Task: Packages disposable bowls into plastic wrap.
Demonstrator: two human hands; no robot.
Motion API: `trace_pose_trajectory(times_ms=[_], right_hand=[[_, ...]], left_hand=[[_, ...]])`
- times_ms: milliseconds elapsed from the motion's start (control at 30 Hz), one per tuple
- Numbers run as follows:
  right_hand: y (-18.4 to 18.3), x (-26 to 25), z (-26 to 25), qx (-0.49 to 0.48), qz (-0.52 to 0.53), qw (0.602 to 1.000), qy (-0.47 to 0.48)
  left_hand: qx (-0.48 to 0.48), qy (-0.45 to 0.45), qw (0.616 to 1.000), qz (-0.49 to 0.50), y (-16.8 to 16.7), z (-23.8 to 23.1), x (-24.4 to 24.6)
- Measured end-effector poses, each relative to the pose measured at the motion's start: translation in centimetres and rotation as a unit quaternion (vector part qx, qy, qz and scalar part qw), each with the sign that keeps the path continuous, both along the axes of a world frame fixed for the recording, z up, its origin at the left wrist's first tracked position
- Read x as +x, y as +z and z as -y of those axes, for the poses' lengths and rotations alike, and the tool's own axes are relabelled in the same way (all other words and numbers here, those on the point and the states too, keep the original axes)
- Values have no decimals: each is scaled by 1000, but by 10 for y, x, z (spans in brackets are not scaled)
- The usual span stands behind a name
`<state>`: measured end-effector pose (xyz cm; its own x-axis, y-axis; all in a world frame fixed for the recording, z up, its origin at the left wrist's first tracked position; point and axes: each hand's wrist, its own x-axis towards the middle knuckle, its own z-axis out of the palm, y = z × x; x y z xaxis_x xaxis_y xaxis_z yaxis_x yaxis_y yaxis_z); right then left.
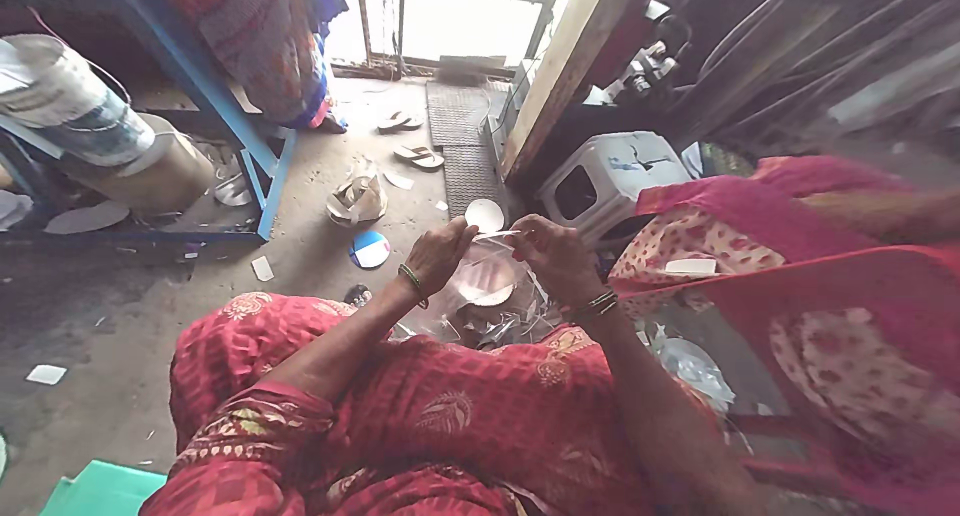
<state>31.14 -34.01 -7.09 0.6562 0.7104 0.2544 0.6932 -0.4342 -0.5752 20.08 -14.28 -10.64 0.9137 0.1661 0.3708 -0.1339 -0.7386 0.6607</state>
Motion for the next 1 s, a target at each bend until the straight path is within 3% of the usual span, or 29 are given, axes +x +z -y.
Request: trace_pose_trajectory(times_ms=[167, 367, 533, 800, 1000], right_hand=[[-4, 4, 0, 6, -10, 1000, 7], [-1, 11, 0, 34, -40, 998, -32], [0, 10, 0, 44, -44, 997, -37], [1, 7, -2, 35, -40, 998, -44], [1, 4, -3, 30, -36, 998, -34]], left_hand=[[-154, -2, 986, -62, -2, -11, 2], [-263, -47, 958, -102, 10, -21, -2], [-193, -89, 972, -102, 19, -14, -9], [-101, -95, 985, -104, 1, 2, -2], [-94, -74, 993, 22, -9, 7, -3]])
